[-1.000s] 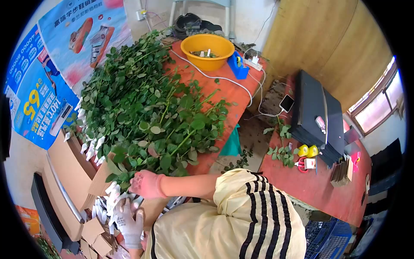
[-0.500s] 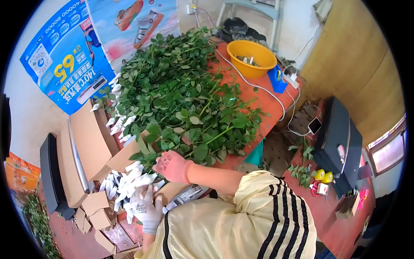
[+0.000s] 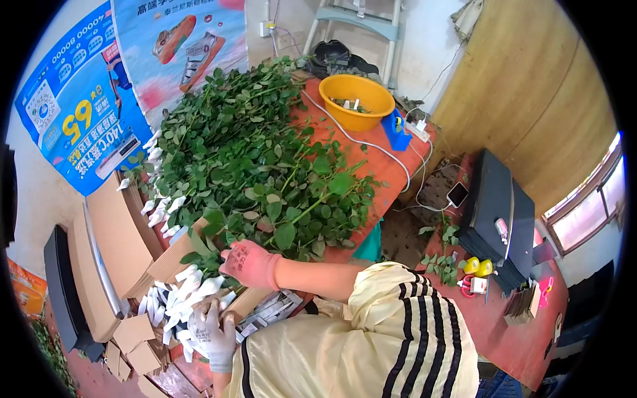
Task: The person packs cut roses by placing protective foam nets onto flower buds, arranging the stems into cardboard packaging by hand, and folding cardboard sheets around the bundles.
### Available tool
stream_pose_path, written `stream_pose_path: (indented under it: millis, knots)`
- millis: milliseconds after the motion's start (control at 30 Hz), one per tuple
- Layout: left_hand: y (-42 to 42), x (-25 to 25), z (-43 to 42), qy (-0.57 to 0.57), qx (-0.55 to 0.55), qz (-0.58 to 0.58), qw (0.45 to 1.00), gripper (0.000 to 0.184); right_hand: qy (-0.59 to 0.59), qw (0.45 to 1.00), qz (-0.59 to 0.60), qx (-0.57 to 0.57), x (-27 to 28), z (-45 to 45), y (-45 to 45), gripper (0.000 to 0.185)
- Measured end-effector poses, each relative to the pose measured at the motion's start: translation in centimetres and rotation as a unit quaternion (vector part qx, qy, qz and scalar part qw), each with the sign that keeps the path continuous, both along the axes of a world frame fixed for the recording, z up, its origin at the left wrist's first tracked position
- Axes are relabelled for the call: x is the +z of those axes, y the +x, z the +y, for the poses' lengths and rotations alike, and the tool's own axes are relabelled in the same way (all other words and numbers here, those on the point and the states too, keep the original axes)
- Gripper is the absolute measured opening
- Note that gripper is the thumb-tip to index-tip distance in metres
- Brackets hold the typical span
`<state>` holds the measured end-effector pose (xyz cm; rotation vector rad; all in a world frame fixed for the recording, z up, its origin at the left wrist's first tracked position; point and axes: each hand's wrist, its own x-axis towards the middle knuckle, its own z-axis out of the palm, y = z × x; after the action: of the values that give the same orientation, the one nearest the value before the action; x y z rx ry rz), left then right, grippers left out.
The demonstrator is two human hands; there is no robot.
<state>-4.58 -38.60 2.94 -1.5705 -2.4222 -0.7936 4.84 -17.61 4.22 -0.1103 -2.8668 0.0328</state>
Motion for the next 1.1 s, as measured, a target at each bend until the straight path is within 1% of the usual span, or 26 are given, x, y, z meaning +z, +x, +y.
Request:
stream_pose_path:
  millis: [33, 100, 167, 200, 233, 267, 333, 367, 400, 433, 467, 500, 567, 600, 667, 800, 867, 900, 967, 1000, 1033, 1100]
  knots:
    - [-0.1, -0.1, -0.1, -0.006, 0.0, -0.002, 1.0, 0.043, -0.01, 1.0, -0.012, 0.003, -1.0, 0.0, -0.1, 0.019]
    - [-0.1, 0.0, -0.1, -0.004, 0.001, -0.001, 1.0, 0.043, -0.022, 0.999, -0.024, 0.006, -0.4, -0.3, -0.5, 0.021]
    - [-0.1, 0.1, -0.1, -0.003, 0.0, 0.0, 1.0, 0.043, -0.064, 0.992, -0.108, 0.003, 0.5, -0.2, -0.8, 0.022]
    - [-0.1, 0.1, -0.1, -0.009, 0.0, 0.001, 1.0, 0.043, -0.066, 0.992, -0.108, 0.002, -0.2, -0.1, -0.7, 0.022]
    - [-0.2, 0.2, -0.2, -0.016, 0.001, 0.003, 1.0, 0.043, -0.057, 0.998, -0.034, 0.018, -1.4, -0.1, -0.7, 0.02]
    - [-0.3, 0.2, -0.1, -0.016, 0.001, 0.003, 1.0, 0.043, -0.047, 0.997, 0.039, 0.037, -1.2, -0.1, -0.8, 0.018]
    - [-0.4, -0.1, -0.1, 0.011, -0.015, -0.014, 1.0, 0.041, -0.054, 0.997, 0.035, 0.037, -1.0, -0.6, -0.8, 0.018]
    - [-0.3, -0.1, 0.2, 0.006, -0.004, -0.016, 1.0, 0.041, -0.061, 0.997, 0.03, 0.041, -0.7, -0.9, -0.9, 0.017]
    - [-0.2, 0.1, 0.7, 0.028, -0.023, -0.031, 0.999, 0.04, -0.024, 0.998, -0.032, 0.053, -0.9, -0.5, -1.1, 0.018]
    - [-0.4, 0.5, 0.4, 0.043, -0.03, -0.042, 0.998, 0.039, -0.014, 0.995, -0.056, 0.085, -1.3, -0.6, -1.4, 0.018]
    - [-0.4, 0.8, 0.3, 0.042, -0.027, -0.023, 0.999, 0.038, -0.006, 0.99, -0.08, 0.118, -1.5, -0.7, -1.7, 0.018]
    - [-0.3, 1.0, 0.4, 0.044, -0.026, -0.004, 0.999, 0.037, -0.03, 0.991, -0.071, 0.111, -1.1, -0.5, -1.5, 0.019]
    - [-0.6, 1.2, 0.1, 0.036, -0.022, -0.035, 0.999, 0.036, -0.071, 0.993, -0.064, 0.066, -0.4, -0.1, -1.5, 0.021]
    - [-0.6, 0.7, -0.2, 0.034, -0.027, -0.036, 0.998, 0.039, -0.076, 0.992, -0.064, 0.076, -0.2, -0.4, -1.7, 0.021]
    - [-0.6, 0.7, -0.4, 0.028, -0.021, -0.035, 0.999, 0.039, -0.064, 0.989, -0.107, 0.085, 0.5, -0.1, -1.7, 0.024]
    - [-0.6, 0.6, -0.5, 0.032, -0.016, -0.027, 0.999, 0.039, -0.073, 0.99, -0.079, 0.09, 1.3, -0.2, -1.4, 0.025]
    - [-0.5, 0.6, -0.5, 0.033, -0.021, -0.023, 0.999, 0.039, -0.029, 0.992, -0.075, 0.093, 1.5, -0.5, -1.3, 0.036]
    - [-0.4, 0.9, -0.5, 0.015, -0.012, -0.033, 0.999, 0.038, -0.032, 0.993, -0.076, 0.089, 1.3, -0.7, -1.5, 0.036]
    - [-0.2, 1.8, -0.2, -0.001, -0.009, -0.041, 0.999, 0.037, -0.028, 0.973, -0.211, 0.086, 1.3, -1.0, -2.6, 0.034]
    - [-0.2, 2.4, 0.0, -0.012, -0.009, -0.016, 1.0, 0.037, -0.027, 0.973, -0.214, 0.084, 1.9, -1.1, -2.5, 0.033]
    - [-0.1, 2.8, 0.2, -0.022, -0.007, 0.009, 1.0, 0.037, -0.026, 0.973, -0.215, 0.081, 1.1, -0.8, -2.3, 0.033]
    - [-0.4, 3.4, 0.8, -0.013, -0.018, -0.002, 1.0, 0.037, -0.012, 0.984, -0.117, 0.133, -0.1, -0.5, -2.1, 0.034]
